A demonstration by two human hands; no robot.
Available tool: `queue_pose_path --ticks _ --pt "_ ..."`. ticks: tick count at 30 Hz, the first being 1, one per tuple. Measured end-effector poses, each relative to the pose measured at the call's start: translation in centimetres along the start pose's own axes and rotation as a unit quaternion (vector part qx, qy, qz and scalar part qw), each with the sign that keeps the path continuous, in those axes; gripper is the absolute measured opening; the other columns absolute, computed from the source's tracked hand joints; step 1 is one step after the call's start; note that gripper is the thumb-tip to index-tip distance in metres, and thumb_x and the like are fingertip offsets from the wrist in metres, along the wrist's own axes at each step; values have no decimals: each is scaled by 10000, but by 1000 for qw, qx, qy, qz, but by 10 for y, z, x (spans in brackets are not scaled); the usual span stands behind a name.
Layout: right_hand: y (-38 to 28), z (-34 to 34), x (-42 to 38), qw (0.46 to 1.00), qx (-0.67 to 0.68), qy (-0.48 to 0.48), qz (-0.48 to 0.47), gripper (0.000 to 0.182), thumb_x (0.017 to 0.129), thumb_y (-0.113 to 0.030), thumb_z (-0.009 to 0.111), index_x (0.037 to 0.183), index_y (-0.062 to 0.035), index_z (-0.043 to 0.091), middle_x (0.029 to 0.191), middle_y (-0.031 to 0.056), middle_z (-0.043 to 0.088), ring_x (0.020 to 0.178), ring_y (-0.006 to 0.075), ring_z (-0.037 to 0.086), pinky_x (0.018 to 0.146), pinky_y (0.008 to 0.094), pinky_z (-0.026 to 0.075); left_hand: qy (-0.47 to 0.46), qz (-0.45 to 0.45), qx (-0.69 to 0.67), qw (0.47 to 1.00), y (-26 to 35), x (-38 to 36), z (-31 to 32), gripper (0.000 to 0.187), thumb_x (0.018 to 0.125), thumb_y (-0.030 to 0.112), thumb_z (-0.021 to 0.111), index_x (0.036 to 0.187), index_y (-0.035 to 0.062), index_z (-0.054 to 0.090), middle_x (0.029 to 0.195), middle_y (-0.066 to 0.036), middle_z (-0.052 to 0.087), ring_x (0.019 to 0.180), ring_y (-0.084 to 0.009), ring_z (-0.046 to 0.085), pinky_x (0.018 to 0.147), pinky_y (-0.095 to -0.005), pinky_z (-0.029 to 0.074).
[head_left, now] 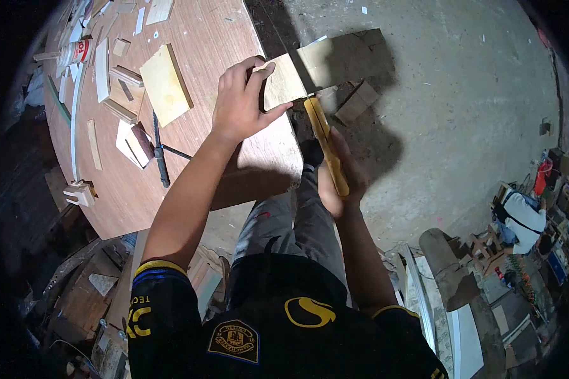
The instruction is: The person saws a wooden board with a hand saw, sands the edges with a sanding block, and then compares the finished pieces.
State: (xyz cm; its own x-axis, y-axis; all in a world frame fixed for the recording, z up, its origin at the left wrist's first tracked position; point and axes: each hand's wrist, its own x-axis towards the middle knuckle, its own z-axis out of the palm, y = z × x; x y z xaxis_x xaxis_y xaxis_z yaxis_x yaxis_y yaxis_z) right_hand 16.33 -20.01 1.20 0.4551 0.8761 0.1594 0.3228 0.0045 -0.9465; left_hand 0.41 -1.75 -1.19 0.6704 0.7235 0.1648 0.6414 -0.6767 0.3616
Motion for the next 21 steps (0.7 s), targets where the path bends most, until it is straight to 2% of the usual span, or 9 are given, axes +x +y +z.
queue_pose_path --ticks 2,4,5,7,11,13,15,18,21 --pt "-2 -4 -8 1000 -5 3 -10 472 918 -57 602 1385 -18 549 1250 152 675 1050 209 698 853 294 553 2 0 4 1000 1 0 1 775 759 485 801 1340 53 526 1323 -168 469 1227 -351 455 1032 -477 374" --pt "4 -12 -31 986 -166 -30 9 452 928 -131 602 1365 -21 568 1184 155 703 957 234 730 766 295 575 5 1 8 1000 0 2 0 773 758 483 801 1339 53 526 1321 -167 471 1225 -351 456 1030 -476 377" --pt "13 -12 -37 988 -119 44 -93 411 921 -134 606 1319 -28 608 1127 162 720 871 257 746 691 313 582 9 3 3 1000 -1 1 1 769 759 480 800 1337 52 529 1320 -167 473 1224 -352 457 1028 -476 379" --pt "-4 -43 -65 997 -73 -4 5 388 910 -131 606 1275 0 631 1112 185 720 874 274 748 682 338 582 9 0 -2 1000 0 -2 2 764 759 477 800 1334 50 532 1318 -167 475 1223 -352 458 1027 -475 380" --pt "-7 -92 -143 977 -207 -2 -55 411 881 -143 647 1217 93 621 964 220 727 731 264 735 606 325 562 -6 19 1 1000 1 0 -1 758 751 462 809 1324 48 537 1318 -168 476 1217 -352 461 1028 -474 378" --pt "-26 -121 -171 964 -260 -36 -38 383 875 -144 672 1166 101 626 879 198 717 611 253 683 530 316 518 -15 32 5 999 0 0 -2 760 748 461 811 1323 46 537 1317 -168 476 1215 -352 463 1029 -473 377" --pt "-31 -136 -196 978 -198 20 -54 355 870 -146 705 1126 88 628 805 159 692 584 262 648 500 340 474 -5 26 13 1000 0 0 2 740 769 491 782 1312 50 538 1316 -169 472 1211 -355 452 1042 -482 362" --pt "-72 -163 -203 959 -282 -7 -25 294 868 -103 722 1080 78 628 803 151 692 577 272 627 527 362 485 12 -10 15 1000 0 1 4 738 777 499 775 1310 46 539 1317 -171 468 1214 -353 449 1041 -484 360" --pt "-86 -170 -207 942 -332 37 -40 334 854 -100 693 1145 39 605 838 154 680 682 274 681 612 366 540 14 -7 12 1000 1 0 2 740 776 495 776 1310 41 540 1311 -171 467 1215 -353 448 1036 -480 362"
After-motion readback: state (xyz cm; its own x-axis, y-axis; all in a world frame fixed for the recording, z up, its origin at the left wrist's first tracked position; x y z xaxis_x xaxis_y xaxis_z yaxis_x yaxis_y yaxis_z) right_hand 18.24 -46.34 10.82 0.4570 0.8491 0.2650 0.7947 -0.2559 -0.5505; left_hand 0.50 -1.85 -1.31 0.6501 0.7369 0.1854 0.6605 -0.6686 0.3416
